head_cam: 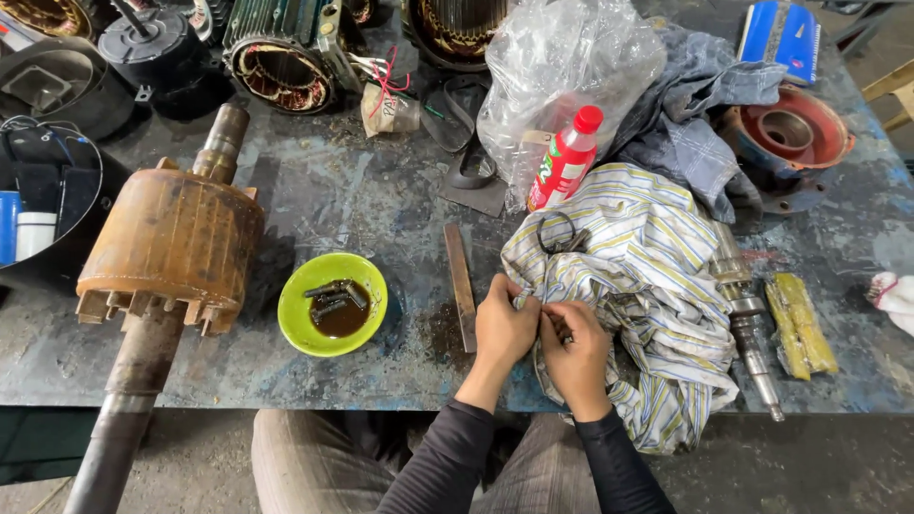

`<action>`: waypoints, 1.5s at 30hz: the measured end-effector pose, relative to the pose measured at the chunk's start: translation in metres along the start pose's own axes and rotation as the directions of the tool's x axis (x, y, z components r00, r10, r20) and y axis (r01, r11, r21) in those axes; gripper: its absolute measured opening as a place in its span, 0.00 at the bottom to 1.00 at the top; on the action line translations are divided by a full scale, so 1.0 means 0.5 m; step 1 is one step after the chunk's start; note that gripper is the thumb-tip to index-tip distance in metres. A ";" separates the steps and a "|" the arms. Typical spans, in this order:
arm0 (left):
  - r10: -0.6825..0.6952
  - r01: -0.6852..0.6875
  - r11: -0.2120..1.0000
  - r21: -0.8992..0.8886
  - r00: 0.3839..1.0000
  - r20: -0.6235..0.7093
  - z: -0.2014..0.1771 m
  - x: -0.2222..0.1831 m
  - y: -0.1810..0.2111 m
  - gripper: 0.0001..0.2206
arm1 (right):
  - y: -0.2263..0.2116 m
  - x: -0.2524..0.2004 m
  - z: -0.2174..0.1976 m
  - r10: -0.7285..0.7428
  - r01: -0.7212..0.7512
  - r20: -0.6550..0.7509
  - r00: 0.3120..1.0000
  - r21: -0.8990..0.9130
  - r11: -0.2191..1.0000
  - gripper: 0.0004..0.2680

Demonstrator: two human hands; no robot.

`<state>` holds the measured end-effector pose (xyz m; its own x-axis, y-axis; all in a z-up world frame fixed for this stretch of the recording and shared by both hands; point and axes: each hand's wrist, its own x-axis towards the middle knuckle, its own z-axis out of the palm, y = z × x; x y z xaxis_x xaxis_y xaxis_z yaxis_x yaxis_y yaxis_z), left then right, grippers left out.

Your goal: Cleaning and filing small metal components at a workbench in an auto repair shop.

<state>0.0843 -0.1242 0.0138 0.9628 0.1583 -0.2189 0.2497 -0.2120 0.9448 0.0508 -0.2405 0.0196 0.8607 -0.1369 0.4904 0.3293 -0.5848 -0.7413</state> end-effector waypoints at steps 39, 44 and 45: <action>0.150 -0.168 0.964 0.204 0.983 0.102 -0.016 0.013 -0.007 0.09 | 0.017 0.014 0.001 0.017 0.224 0.429 0.903 -0.505 0.834 0.05; 0.028 -0.044 0.992 0.114 0.989 0.142 -0.034 -0.009 0.055 0.09 | 0.035 -0.004 0.008 0.013 0.200 0.410 0.912 -0.472 0.859 0.03; -0.063 0.043 0.993 0.108 0.981 0.181 -0.043 -0.018 0.075 0.07 | 0.048 -0.010 0.010 0.017 0.184 0.409 0.912 -0.447 0.875 0.04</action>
<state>0.0828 -0.1129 0.0562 0.9480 -0.0059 -0.3181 0.3009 -0.3082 0.9025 0.0562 -0.2500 -0.0031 0.9497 0.1924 0.2471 0.2732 -0.8946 -0.3536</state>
